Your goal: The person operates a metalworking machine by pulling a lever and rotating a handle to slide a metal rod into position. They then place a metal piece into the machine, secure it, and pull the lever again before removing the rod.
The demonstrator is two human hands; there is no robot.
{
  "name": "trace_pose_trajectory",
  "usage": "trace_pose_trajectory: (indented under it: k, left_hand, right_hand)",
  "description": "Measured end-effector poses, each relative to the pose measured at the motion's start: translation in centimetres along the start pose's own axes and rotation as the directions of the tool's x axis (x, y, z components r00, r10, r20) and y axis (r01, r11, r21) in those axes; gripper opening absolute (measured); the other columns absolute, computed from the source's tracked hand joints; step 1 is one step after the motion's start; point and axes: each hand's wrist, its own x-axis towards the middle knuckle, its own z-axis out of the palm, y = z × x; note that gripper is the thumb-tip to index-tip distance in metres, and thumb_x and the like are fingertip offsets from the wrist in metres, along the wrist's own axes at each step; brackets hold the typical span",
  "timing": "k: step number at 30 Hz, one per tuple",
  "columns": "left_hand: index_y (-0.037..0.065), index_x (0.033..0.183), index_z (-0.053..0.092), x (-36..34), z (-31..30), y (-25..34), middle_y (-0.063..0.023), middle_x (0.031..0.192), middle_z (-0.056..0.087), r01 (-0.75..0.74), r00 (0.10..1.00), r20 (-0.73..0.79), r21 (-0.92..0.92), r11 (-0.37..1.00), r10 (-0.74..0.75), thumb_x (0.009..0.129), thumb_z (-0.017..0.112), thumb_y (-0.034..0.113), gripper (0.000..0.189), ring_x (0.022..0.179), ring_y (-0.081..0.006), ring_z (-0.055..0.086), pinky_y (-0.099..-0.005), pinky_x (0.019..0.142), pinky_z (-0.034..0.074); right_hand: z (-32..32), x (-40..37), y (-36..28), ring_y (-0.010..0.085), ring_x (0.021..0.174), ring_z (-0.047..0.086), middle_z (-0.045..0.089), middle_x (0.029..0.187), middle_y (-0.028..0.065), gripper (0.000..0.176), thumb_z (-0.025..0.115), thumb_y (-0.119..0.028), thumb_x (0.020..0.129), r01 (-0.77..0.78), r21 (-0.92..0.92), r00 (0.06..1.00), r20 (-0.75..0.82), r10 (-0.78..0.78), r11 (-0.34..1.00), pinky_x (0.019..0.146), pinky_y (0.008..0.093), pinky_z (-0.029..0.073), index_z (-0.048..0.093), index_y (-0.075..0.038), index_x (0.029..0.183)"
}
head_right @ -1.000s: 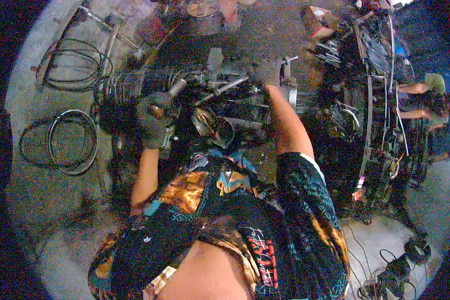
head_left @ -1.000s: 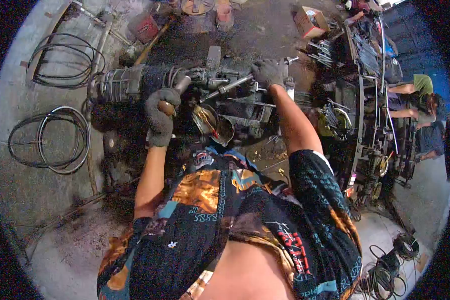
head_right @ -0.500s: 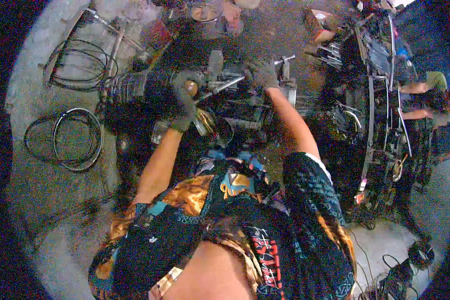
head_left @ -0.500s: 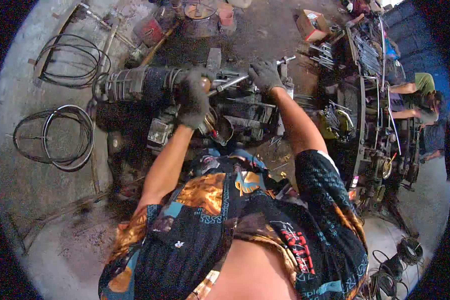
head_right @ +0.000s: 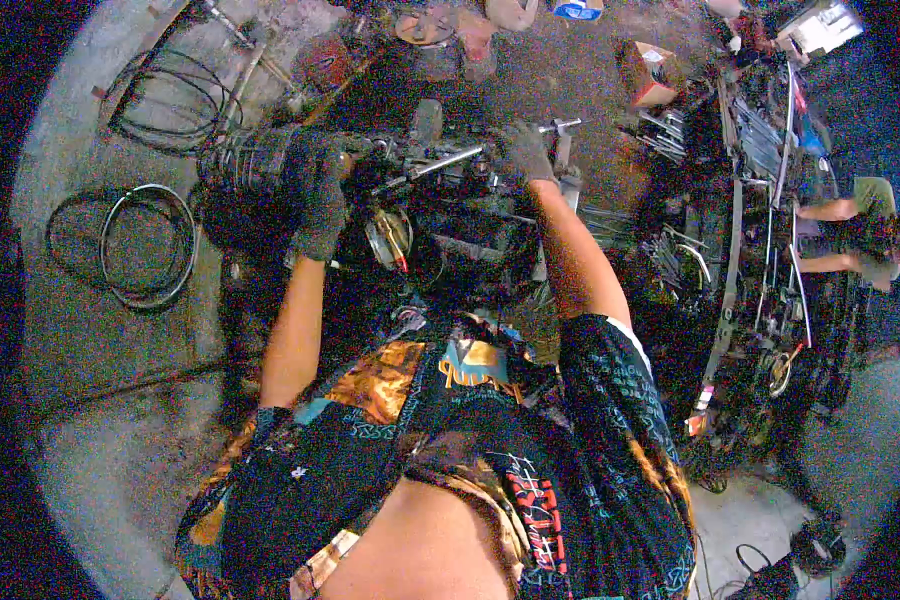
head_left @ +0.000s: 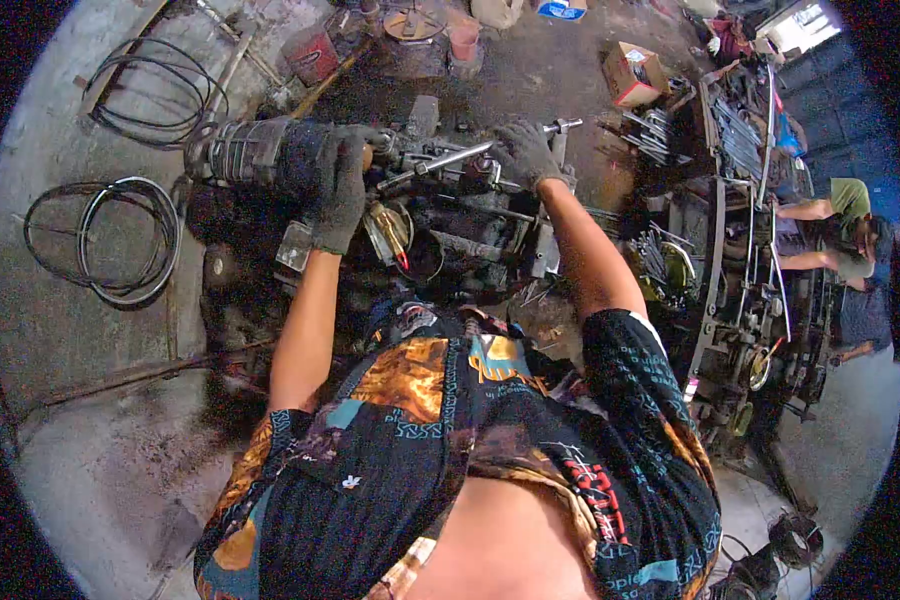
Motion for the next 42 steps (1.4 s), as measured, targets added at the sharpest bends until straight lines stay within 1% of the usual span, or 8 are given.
trace_pose_trajectory:
  k: [2,6,8,17,26,30,32,42]
  left_hand:
    - [0.005,0.103,0.066,-0.3,-0.2,-0.6,-0.0086,0.102,0.066,0.055,0.998,-0.013,-0.186,0.981,-0.058,0.105,0.051,0.025,0.025,0.097,-0.0221,0.062,-0.0357,0.091,0.048]
    - [0.005,0.104,0.065,-0.7,-0.7,-0.4,-0.0086,0.102,0.066,0.056,0.998,-0.003,-0.063,0.996,-0.056,0.105,0.051,0.024,0.024,0.095,-0.0215,0.062,-0.0359,0.091,0.048]
    - [0.004,0.103,0.065,-0.2,-0.6,0.3,-0.0073,0.099,0.067,-0.368,0.907,-0.105,0.278,0.887,0.409,0.105,0.051,0.025,0.025,0.093,-0.0194,0.061,-0.0355,0.088,0.049]
    - [0.003,0.104,0.063,0.3,-1.6,1.0,-0.0076,0.102,0.066,-0.102,0.994,-0.023,0.037,0.994,0.103,0.105,0.051,0.023,0.024,0.091,-0.019,0.061,-0.0348,0.086,0.05]
    - [0.004,0.108,0.065,0.8,-1.8,-0.8,-0.0101,0.102,0.068,-0.145,0.984,-0.094,0.082,0.986,0.152,0.105,0.051,0.024,0.025,0.096,-0.0238,0.064,-0.037,0.09,0.05]
    - [0.003,0.107,0.064,0.6,-2.2,-0.1,-0.0099,0.101,0.068,-0.242,0.952,-0.133,0.228,0.943,0.277,0.105,0.052,0.025,0.025,0.095,-0.0228,0.065,-0.0364,0.089,0.051]
    - [0.003,0.107,0.064,0.6,-2.3,-0.1,-0.0095,0.1,0.069,-0.095,0.994,-0.052,0.042,0.995,0.097,0.105,0.052,0.024,0.025,0.092,-0.0226,0.065,-0.0366,0.089,0.051]
    - [0.004,0.102,0.063,0.2,-2.3,-1.6,-0.0086,0.097,0.07,-0.064,0.988,-0.135,0.075,0.995,0.074,0.106,0.049,0.024,0.025,0.09,-0.022,0.065,-0.0371,0.086,0.051]
  right_hand:
    - [1.0,-0.2,0.2,0.0378,0.127,0.049,0.061,0.131,0.0126,0.052,0.064,-0.046,0.087,0.042,-0.012,0.994,-0.097,-0.043,0.999,0.114,0.0542,0.029,0.063,-0.015,0.129]
    - [1.9,0.1,0.7,0.0384,0.129,0.047,0.059,0.134,0.0129,0.056,0.065,-0.047,0.086,0.039,0.002,0.998,-0.041,-0.039,0.999,0.114,0.055,0.03,0.061,-0.015,0.132]
    - [2.2,0.3,0.8,0.0377,0.132,0.045,0.057,0.136,0.0125,0.056,0.066,-0.045,0.085,0.036,-0.046,0.999,-0.002,-0.036,0.998,0.111,0.0558,0.034,0.061,-0.015,0.132]
    - [3.7,1.0,0.1,0.0394,0.127,0.049,0.06,0.131,0.0145,0.054,0.068,-0.042,0.084,0.013,0.032,1.0,0.013,-0.014,0.999,0.103,0.0556,0.042,0.061,-0.014,0.13]
    - [0.5,0.5,-3.7,0.0443,0.113,0.055,0.064,0.115,0.021,0.035,0.066,-0.029,0.089,0.015,0.186,0.995,-0.096,0.003,0.982,0.098,0.0513,0.045,0.068,-0.005,0.114]
    - [0.3,0.7,-4.2,0.0435,0.115,0.054,0.063,0.117,0.0213,0.036,0.066,-0.027,0.089,-0.019,0.21,1.0,0.027,0.014,0.978,0.102,0.0505,0.043,0.067,-0.006,0.117]
    - [0.4,0.7,-4.0,0.0433,0.116,0.054,0.062,0.119,0.0216,0.036,0.067,-0.026,0.089,0.025,0.238,1.0,-0.01,-0.023,0.971,0.102,0.0501,0.043,0.067,-0.005,0.118]
    - [-1.0,0.4,-5.2,0.0446,0.111,0.053,0.06,0.115,0.0233,0.035,0.065,-0.024,0.089,-0.011,0.288,0.998,0.06,-0.007,0.957,0.099,0.0484,0.043,0.066,-0.002,0.116]
